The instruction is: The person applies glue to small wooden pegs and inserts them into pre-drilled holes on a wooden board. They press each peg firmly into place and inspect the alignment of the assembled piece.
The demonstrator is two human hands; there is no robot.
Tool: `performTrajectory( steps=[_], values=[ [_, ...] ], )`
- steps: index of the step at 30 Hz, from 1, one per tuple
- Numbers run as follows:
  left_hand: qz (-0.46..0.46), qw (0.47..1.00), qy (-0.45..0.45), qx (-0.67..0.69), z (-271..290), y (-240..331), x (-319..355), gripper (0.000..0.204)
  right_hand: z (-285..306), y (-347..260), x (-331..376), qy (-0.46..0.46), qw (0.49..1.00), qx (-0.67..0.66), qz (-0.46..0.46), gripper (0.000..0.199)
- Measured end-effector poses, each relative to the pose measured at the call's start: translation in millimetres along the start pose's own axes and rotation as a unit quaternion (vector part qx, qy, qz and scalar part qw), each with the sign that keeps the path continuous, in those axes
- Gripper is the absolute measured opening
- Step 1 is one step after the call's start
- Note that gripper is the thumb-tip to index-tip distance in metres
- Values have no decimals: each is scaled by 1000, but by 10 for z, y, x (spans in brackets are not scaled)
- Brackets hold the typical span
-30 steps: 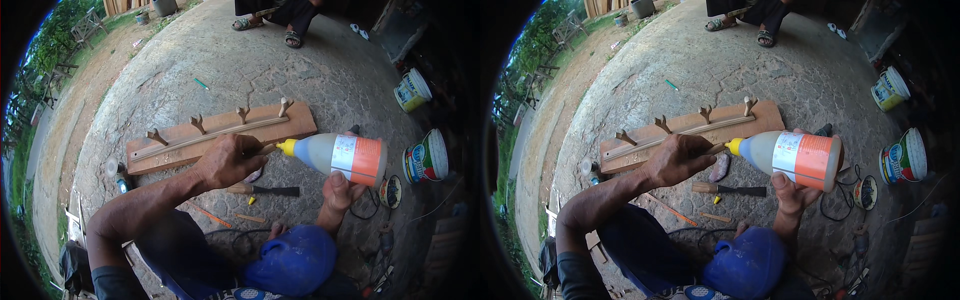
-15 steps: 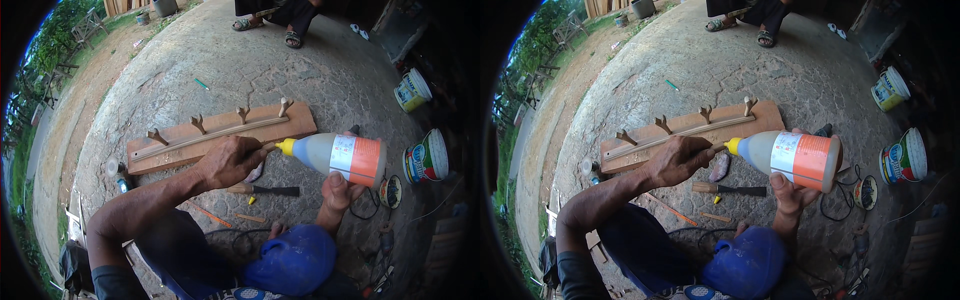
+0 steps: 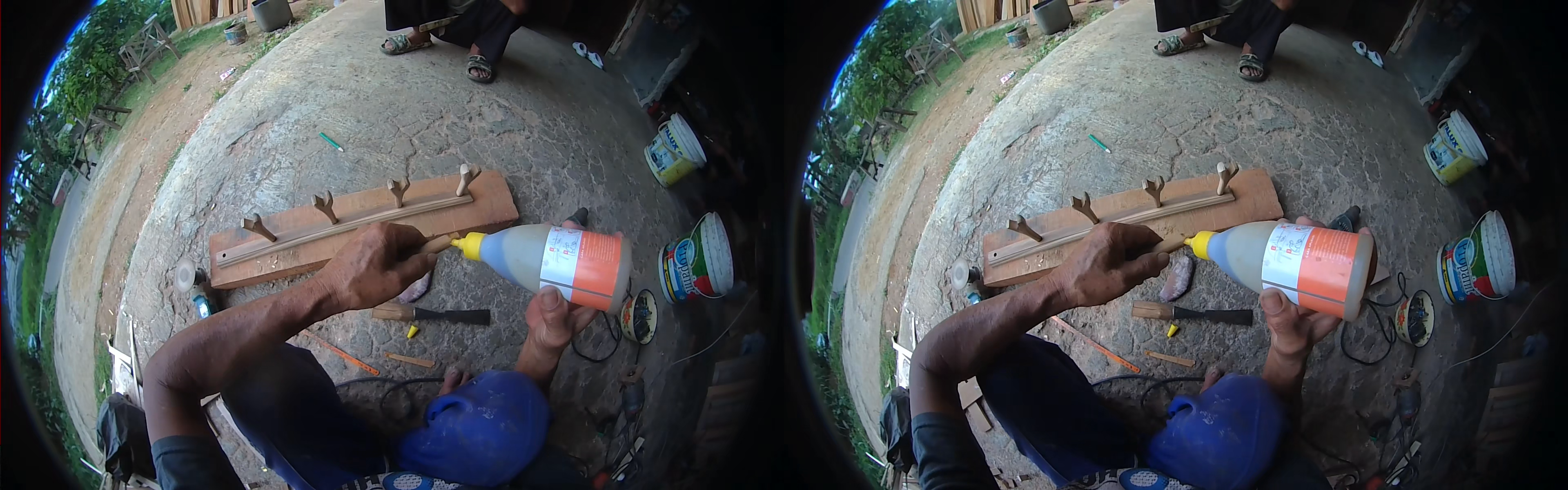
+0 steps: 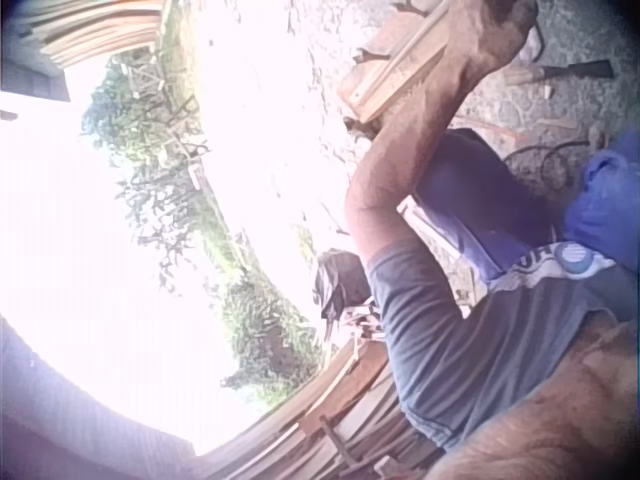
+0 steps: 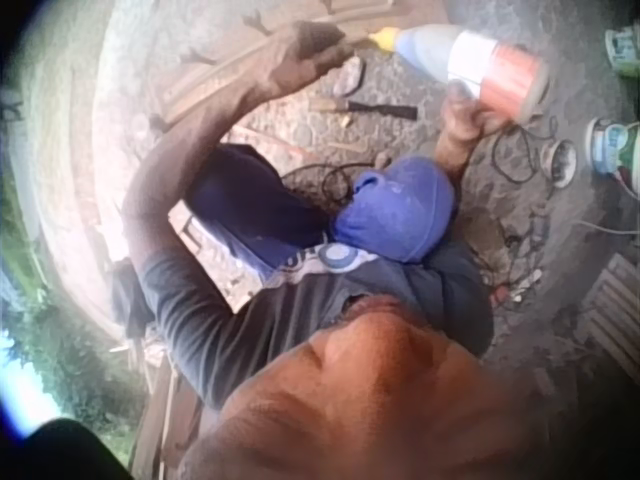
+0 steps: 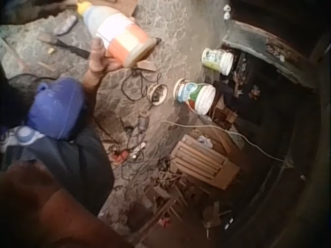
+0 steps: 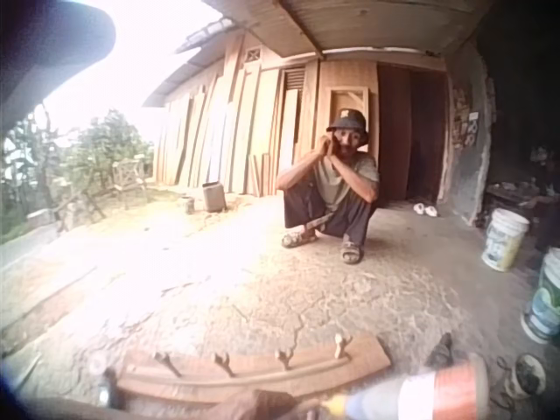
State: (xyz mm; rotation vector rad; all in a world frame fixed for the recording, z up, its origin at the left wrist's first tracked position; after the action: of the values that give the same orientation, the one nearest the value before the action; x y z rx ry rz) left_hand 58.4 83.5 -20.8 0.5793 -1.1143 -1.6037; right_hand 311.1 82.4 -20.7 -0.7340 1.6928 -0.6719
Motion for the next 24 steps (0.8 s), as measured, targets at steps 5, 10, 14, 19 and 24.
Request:
performTrajectory(
  steps=[5,10,14,19,24],
  values=[
    [13,999,-8,-39,0,51,7,35,26,15,5,-2,1000,10,-1,117],
    [-4,999,-3,-45,-14,33,-5,39,36,31,0,-6,1000,-1,5,117],
    [-1,1000,-7,-18,-4,10,-12,42,68,42,-5,2,1000,13,28,116],
    [26,1000,0,10,-9,36,-21,38,53,30,-3,-7,1000,20,17,115],
    [-22,1000,1,5,-39,4,-8,32,57,34,-15,16,1000,17,16,114]
  ],
)
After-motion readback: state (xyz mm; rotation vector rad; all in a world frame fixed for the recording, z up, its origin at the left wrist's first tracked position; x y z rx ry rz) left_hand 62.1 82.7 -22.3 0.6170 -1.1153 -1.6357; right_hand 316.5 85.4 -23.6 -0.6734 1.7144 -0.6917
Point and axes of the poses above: each hand's wrist, its own x-axis away from the middle knuckle, its own z-axis out of the back of the hand, y = z × x, the point moved 5 cm from there along -x, towards the middle knuckle, and after that the axes turned 5 degrees about x, right-handed, at the moved point
